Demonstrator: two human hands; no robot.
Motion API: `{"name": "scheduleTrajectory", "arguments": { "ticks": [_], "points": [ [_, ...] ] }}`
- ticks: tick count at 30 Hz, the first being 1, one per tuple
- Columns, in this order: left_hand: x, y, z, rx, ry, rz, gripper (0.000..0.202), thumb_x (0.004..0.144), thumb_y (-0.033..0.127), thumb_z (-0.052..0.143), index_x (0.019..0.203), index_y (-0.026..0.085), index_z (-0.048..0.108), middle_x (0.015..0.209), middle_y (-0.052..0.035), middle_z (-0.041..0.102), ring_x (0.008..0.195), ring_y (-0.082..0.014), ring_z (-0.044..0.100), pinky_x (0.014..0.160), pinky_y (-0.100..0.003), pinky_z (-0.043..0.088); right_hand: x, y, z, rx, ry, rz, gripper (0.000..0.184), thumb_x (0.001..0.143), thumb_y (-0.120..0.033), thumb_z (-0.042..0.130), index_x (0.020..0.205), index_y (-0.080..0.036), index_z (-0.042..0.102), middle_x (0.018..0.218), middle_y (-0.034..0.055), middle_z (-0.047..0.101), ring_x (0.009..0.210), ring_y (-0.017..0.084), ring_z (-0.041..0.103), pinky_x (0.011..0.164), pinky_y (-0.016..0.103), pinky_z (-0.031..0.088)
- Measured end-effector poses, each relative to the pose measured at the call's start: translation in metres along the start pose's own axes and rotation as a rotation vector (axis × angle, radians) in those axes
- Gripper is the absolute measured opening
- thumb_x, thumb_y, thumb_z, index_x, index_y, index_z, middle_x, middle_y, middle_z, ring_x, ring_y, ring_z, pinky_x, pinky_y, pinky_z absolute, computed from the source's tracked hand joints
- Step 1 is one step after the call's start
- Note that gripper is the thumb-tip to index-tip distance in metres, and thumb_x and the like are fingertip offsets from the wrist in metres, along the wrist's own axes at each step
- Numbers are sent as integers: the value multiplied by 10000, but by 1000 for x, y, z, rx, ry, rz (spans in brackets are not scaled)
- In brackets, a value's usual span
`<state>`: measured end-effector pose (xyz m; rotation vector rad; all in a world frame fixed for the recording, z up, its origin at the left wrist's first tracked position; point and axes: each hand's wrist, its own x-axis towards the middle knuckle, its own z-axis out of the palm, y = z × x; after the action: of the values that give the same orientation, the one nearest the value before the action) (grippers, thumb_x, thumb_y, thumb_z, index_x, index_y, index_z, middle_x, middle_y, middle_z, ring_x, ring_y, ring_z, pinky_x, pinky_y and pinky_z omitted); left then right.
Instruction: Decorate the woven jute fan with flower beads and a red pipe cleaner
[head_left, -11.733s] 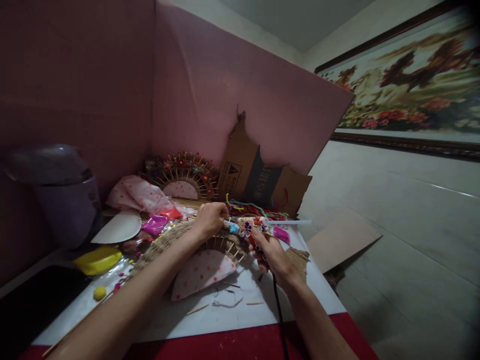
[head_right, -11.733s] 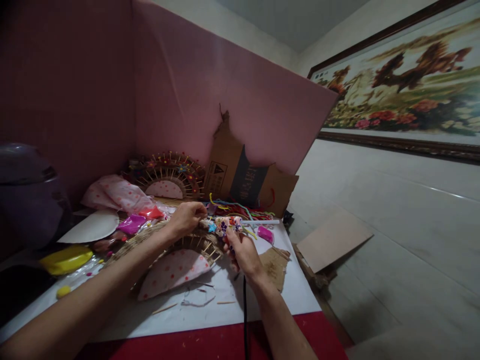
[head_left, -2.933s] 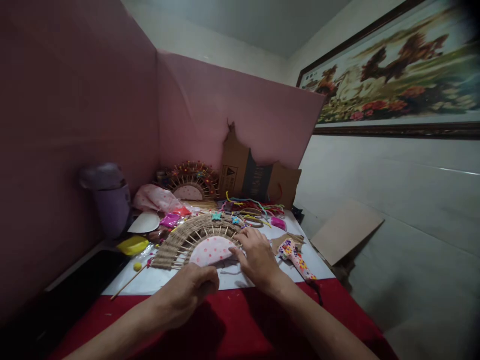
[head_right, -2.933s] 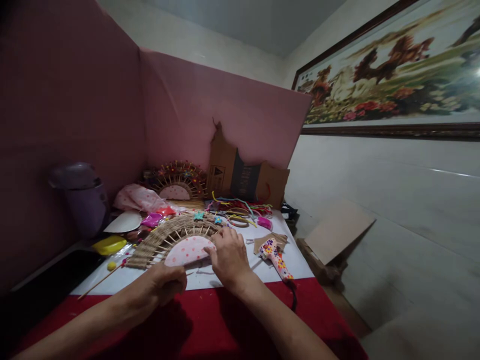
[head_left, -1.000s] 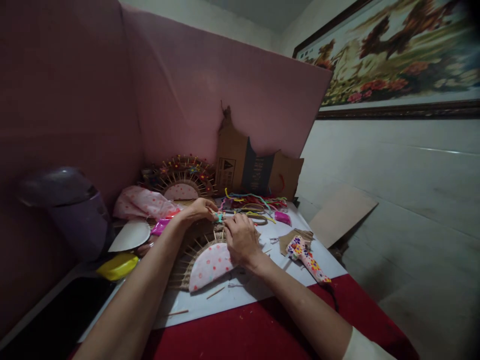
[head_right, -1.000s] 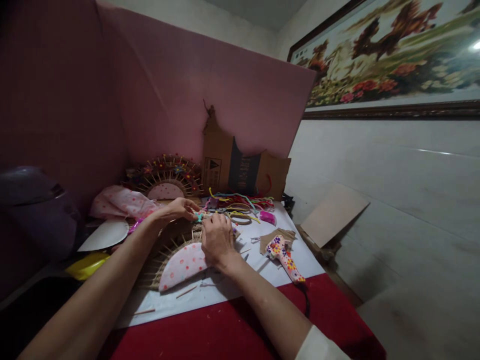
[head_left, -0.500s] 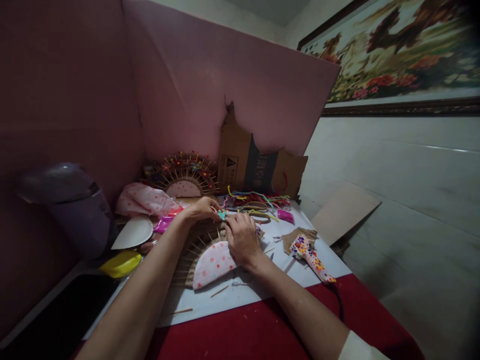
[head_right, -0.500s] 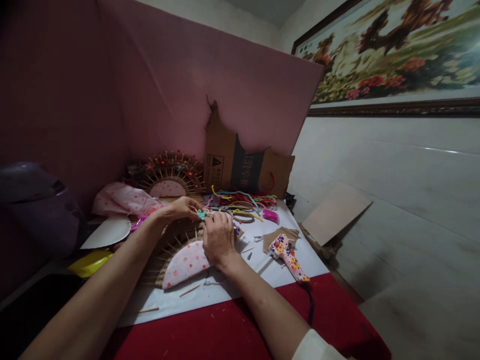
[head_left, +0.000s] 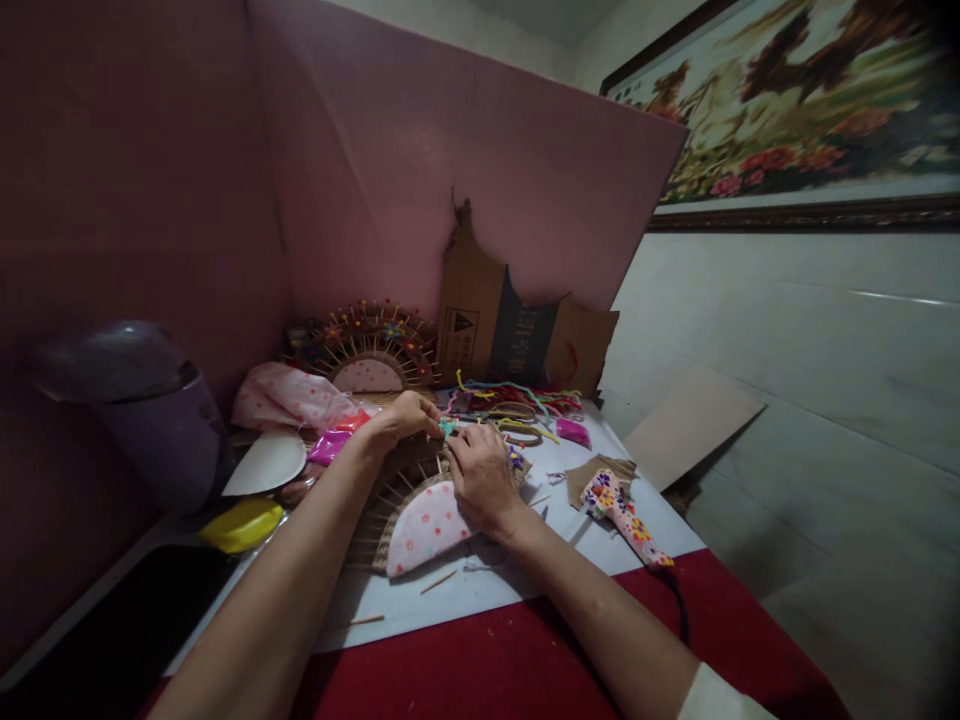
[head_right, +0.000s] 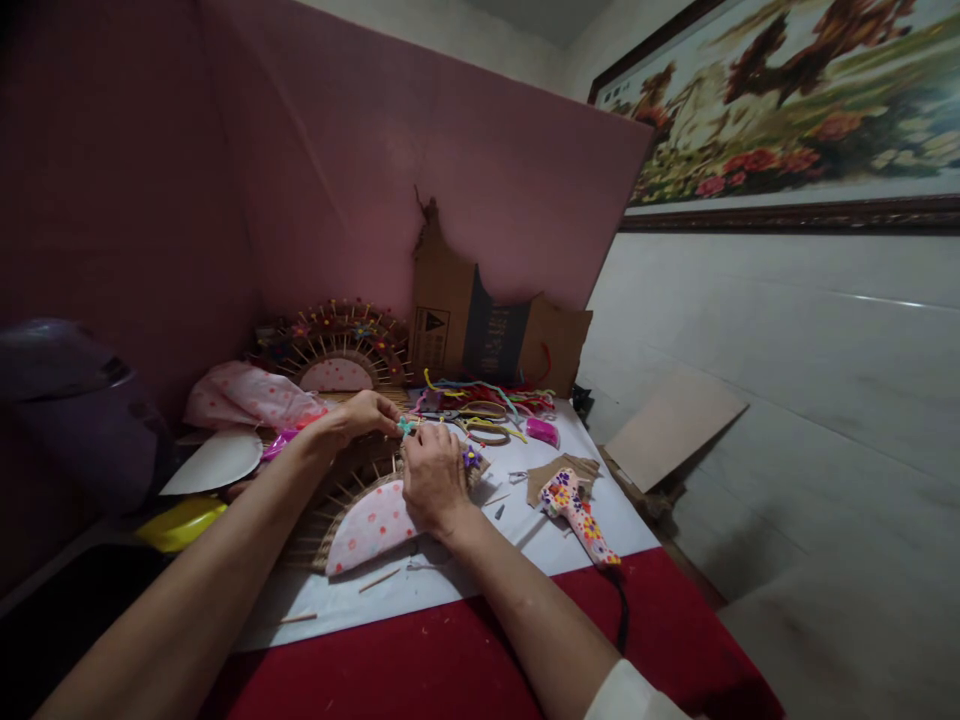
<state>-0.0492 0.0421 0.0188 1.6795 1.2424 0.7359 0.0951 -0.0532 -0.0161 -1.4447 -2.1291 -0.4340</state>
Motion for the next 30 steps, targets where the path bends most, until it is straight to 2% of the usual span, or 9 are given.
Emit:
{"name": "scheduleTrajectory", "arguments": {
  "ticks": [7,12,23,30],
  "points": [
    [-4,2,-1,-17,-27,-1,235,403,245,755,587,118,682,457,45,544,473,-95,436,510,-238,353,-2,3,1,48,7,11,167,878,-268,473,948,-185,599,970,90,551,926,227,436,807,352,337],
    [-7,6,2,-12,-19,19,341,484,364,750,696,98,720,494,31,563,508,-100,454,529,-238,352,-2,5,2,73,6,15,174,865,-251,489,985,-181,594,982,86,555,938,223,442,818,350,346],
    [-2,10,6,-10,29,-14,239,443,201,761,660,109,722,476,32,573,491,-98,463,533,-243,381,-2,6,1,78,1,8,147,862,-254,497,940,-176,593,985,87,553,936,222,444,823,347,350],
    [-1,11,9,-27,66,-41,256,448,175,763,686,91,719,471,25,579,469,-96,464,518,-242,383,-2,3,3,57,10,8,160,882,-264,456,908,-173,585,967,92,542,912,222,433,801,350,349]
  ]
}}
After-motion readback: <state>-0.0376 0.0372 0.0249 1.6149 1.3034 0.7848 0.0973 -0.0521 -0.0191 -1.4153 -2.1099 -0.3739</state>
